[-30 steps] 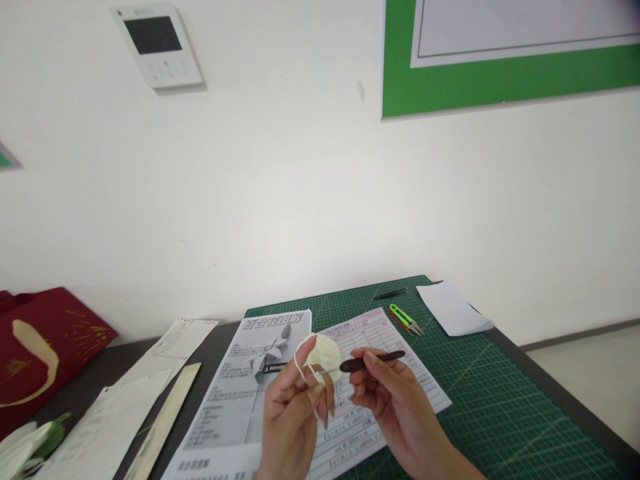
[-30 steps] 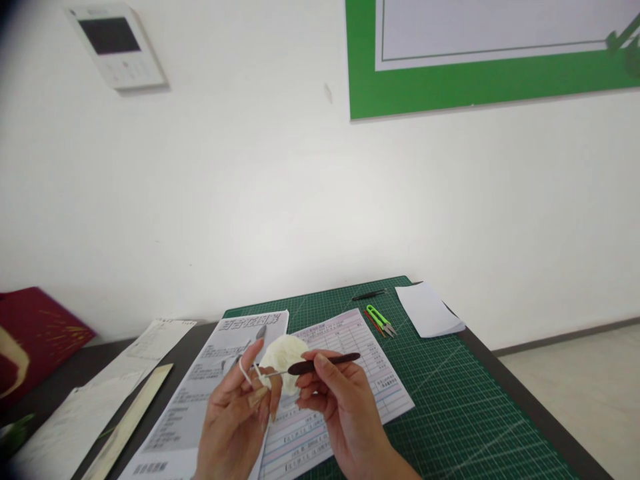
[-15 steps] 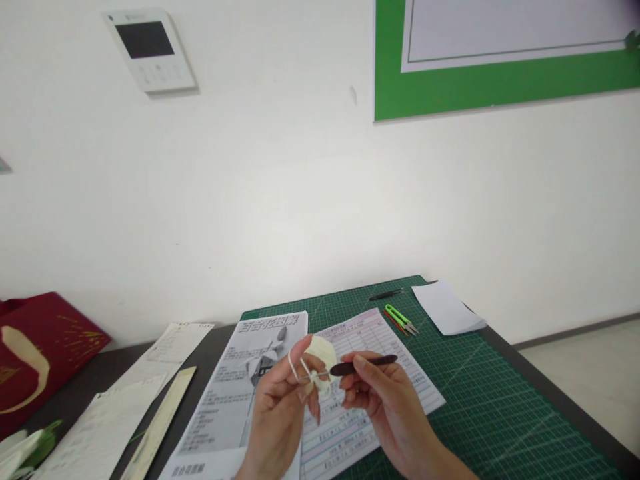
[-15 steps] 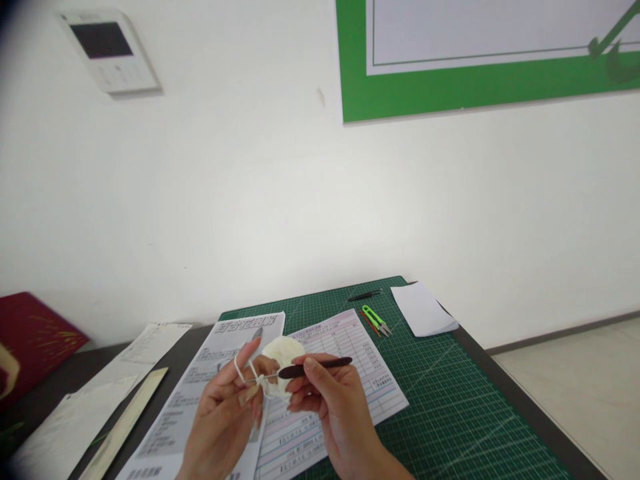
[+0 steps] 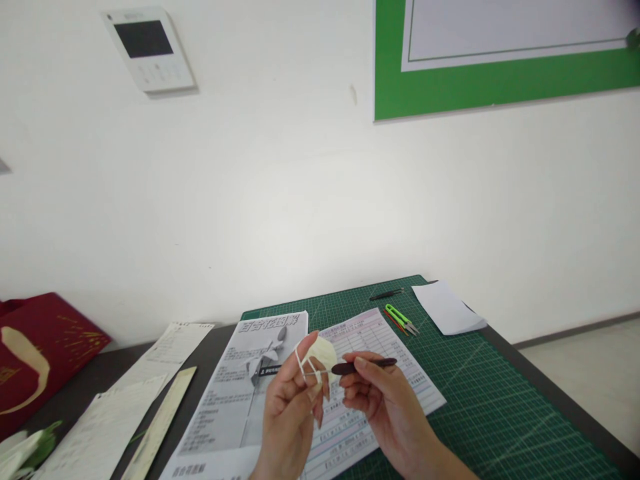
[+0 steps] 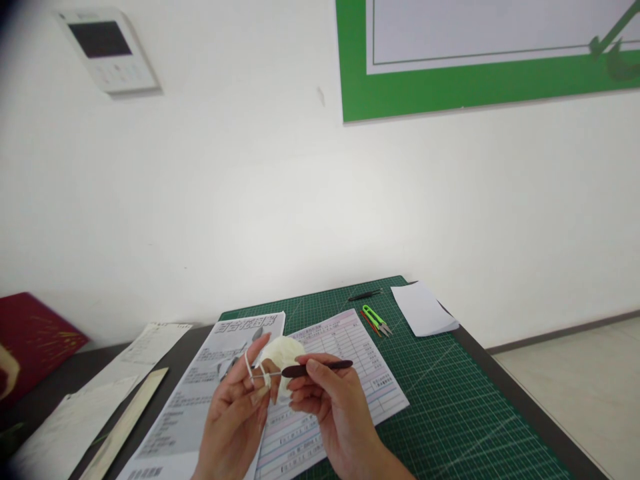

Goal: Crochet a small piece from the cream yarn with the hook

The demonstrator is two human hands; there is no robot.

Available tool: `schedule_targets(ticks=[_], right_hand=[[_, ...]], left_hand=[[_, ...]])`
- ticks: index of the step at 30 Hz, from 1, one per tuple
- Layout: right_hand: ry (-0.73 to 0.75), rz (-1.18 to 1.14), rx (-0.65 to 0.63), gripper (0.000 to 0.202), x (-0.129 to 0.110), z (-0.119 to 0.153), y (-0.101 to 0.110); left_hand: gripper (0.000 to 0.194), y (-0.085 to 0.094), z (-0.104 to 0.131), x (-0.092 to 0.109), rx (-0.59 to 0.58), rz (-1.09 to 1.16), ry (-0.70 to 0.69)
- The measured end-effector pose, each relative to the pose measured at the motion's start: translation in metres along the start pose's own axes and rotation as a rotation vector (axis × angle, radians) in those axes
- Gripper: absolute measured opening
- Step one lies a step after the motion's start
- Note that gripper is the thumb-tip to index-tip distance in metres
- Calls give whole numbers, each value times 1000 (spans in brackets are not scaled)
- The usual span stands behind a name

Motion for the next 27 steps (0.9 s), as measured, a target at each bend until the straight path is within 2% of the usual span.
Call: schedule_targets(ticks=[6, 8, 10, 12, 14, 16, 19, 23, 27], right_hand=[[136, 108, 63, 17, -1, 4, -2], [240, 244, 90, 14, 1, 7, -2], [413, 452, 87, 12, 1, 13, -1], [656, 725, -22, 25, 0, 19, -1], [893, 993, -210, 44, -1, 26, -3], [1008, 1158, -374, 58, -2, 30, -6], [985, 1129, -402, 59, -7, 31, -11], [808, 851, -244, 38, -7, 25, -15], [604, 612, -100, 17, 0, 22, -12]], left_hand=[[46, -6, 4, -7, 104, -106, -135], [48, -8, 5, -9, 135, -140, -165], [50, -9, 6, -11, 167, -139, -161], [53, -9, 6, -10, 190, -66, -107], [54, -6, 4, -7, 194, 73, 10], [54, -3, 2, -4, 165, 222, 157], [56, 3, -2, 2, 84, 365, 265], [58, 7, -4, 7, 20, 440, 290], [58, 3, -5, 11, 23, 465, 297]])
Point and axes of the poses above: each hand's wrist, its own z-axis away from the middle knuckle, its own y-axis out of the back of the hand, x = y × z, the point moved 2 cm from there along -z, towards the middle knuckle, and after that the axes turned 6 degrees about -y, right-handed, at the moved point
